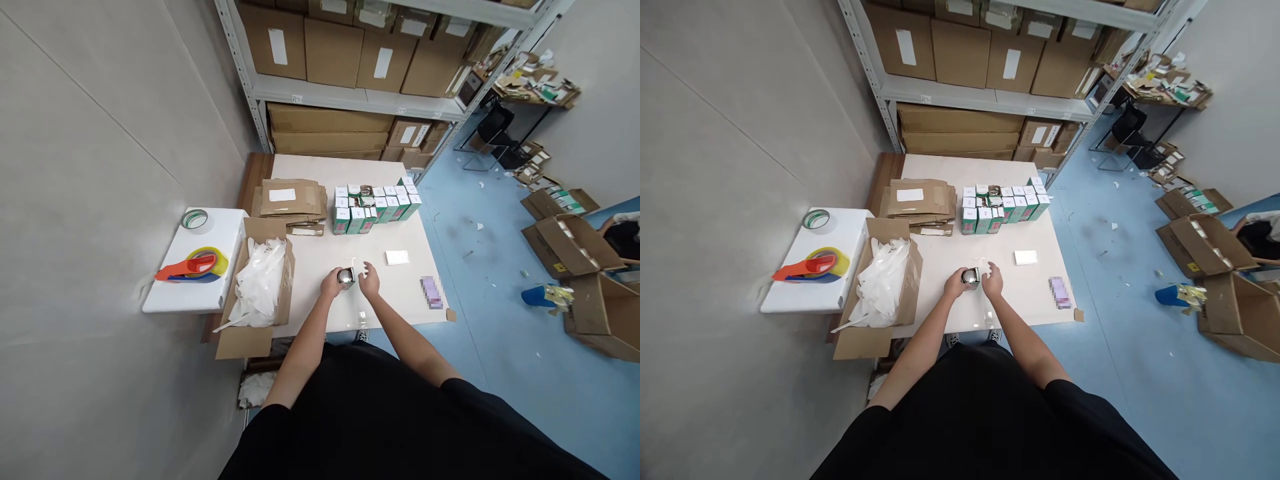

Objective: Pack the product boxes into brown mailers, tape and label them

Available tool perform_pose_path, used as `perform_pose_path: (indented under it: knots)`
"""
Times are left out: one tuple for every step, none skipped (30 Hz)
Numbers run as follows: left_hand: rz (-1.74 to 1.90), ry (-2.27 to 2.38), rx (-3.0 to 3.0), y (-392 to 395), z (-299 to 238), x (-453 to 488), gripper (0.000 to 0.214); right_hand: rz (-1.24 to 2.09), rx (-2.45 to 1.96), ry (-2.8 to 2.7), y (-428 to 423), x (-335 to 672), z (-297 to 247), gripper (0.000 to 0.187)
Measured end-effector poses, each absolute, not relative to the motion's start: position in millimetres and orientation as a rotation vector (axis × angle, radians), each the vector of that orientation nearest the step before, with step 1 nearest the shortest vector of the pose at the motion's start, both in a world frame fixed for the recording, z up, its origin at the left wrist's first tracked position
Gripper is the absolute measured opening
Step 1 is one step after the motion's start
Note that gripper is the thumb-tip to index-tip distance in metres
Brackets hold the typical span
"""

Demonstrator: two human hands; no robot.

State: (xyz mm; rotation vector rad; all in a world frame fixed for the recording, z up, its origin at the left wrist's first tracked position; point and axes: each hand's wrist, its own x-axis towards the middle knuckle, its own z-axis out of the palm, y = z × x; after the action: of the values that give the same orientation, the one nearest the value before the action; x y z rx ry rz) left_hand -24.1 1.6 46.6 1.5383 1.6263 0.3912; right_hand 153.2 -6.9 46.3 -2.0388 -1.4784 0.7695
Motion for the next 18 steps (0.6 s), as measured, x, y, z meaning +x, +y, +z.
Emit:
perform_pose_path:
  knots:
    - [0.392, 1.629, 1.539, 1.8, 46.0, -24.1, 0.069, 0.739, -1.946, -1.593, -3.4, 147.6, 49.1, 0.047]
    - [0.392, 1.632, 1.539, 2.0, 45.4, -24.0, 0.068, 0.743, -1.87, -1.713, 0.2, 141.6, 51.5, 0.04]
    - [0.392, 1.634, 1.536, 2.1, 44.9, -23.8, 0.067, 0.763, -1.825, -1.822, 3.6, 135.7, 53.2, 0.033]
    - [0.391, 1.635, 1.531, 2.0, 44.6, -23.7, 0.065, 0.792, -1.817, -1.91, 6.3, 130.4, 54.2, 0.028]
    - [0.391, 1.637, 1.526, 1.9, 44.3, -23.5, 0.063, 0.819, -1.842, -1.969, 8.1, 126.0, 54.3, 0.026]
    - [0.393, 1.638, 1.522, 1.7, 44.2, -23.4, 0.062, 0.834, -1.884, -1.999, 8.7, 122.9, 53.7, 0.025]
    - [0.396, 1.638, 1.521, 1.4, 44.3, -23.3, 0.06, 0.834, -1.933, -2.006, 8.4, 121.1, 52.6, 0.025]
    - [0.402, 1.639, 1.523, 1.2, 44.5, -23.3, 0.059, 0.822, -1.98, -1.994, 7.2, 120.8, 51.1, 0.025]
    - [0.407, 1.638, 1.529, 1.0, 44.8, -23.4, 0.059, 0.805, -2.022, -1.971, 5.5, 121.7, 49.6, 0.026]
    - [0.411, 1.635, 1.539, 0.8, 45.3, -23.5, 0.06, 0.791, -2.055, -1.942, 3.6, 123.4, 48.4, 0.027]
    - [0.414, 1.629, 1.548, 0.8, 45.9, -23.7, 0.061, 0.789, -2.083, -1.912, 2.0, 125.6, 47.7, 0.031]
    - [0.417, 1.623, 1.557, 0.9, 46.4, -23.9, 0.061, 0.802, -2.107, -1.882, 0.8, 127.6, 47.7, 0.036]
    - [0.418, 1.615, 1.565, 1.0, 46.9, -24.1, 0.061, 0.827, -2.131, -1.854, 0.3, 129.0, 48.5, 0.041]
    - [0.419, 1.61, 1.571, 1.1, 47.1, -24.3, 0.06, 0.853, -2.155, -1.831, 0.8, 129.3, 50.1, 0.044]
    - [0.418, 1.606, 1.577, 1.3, 47.1, -24.4, 0.06, 0.874, -2.184, -1.814, 2.2, 128.2, 52.3, 0.045]
    - [0.417, 1.604, 1.581, 1.5, 46.8, -24.6, 0.06, 0.888, -2.218, -1.807, 4.4, 125.9, 55.0, 0.044]
    - [0.413, 1.604, 1.584, 1.7, 46.3, -24.7, 0.06, 0.893, -2.257, -1.805, 7.3, 122.3, 58.0, 0.044]
    - [0.406, 1.606, 1.583, 2.0, 45.5, -24.9, 0.061, 0.893, -2.295, -1.809, 10.6, 117.8, 61.1, 0.044]
